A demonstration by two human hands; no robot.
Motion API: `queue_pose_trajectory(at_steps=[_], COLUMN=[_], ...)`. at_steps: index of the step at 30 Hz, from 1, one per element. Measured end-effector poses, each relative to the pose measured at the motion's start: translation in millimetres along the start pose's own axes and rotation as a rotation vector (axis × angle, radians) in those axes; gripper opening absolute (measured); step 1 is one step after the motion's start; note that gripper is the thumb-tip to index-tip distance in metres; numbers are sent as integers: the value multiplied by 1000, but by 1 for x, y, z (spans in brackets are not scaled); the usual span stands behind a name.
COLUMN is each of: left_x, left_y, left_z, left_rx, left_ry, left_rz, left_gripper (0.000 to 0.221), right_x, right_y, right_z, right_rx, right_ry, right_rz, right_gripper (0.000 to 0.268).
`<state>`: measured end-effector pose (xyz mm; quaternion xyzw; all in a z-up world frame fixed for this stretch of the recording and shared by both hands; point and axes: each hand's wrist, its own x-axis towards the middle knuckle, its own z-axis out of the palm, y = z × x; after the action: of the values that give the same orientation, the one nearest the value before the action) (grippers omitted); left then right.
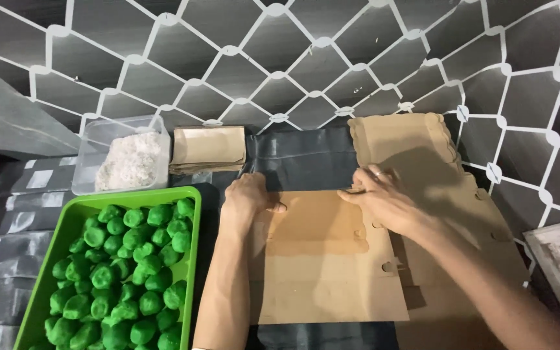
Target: Folding a flat cardboard cutout into a box shape at a packaging station.
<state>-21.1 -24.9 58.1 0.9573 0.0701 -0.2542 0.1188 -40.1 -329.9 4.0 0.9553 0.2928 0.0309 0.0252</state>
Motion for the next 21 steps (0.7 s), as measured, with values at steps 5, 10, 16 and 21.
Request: queue_pose_trajectory(at_steps=[5, 10, 16, 21], left_x=[-6, 8, 0, 8], left_y=[1, 1, -1, -5], left_z=[0, 3, -6, -2], left_rx=[15, 2, 13, 6], left_ry=[-5, -7, -1, -20], left_rz=[19, -4, -10, 30], left_gripper=[69, 67, 64, 84], right_x=[18, 68, 65, 10], right_y=[-26, -82, -84, -45], right_z=[-8, -14, -33, -69], right_rx=[36, 51, 427, 256], right_ry=[188, -6, -351, -199], right_rz=[-1, -253, 21, -113], right_gripper=[22, 26, 46, 45])
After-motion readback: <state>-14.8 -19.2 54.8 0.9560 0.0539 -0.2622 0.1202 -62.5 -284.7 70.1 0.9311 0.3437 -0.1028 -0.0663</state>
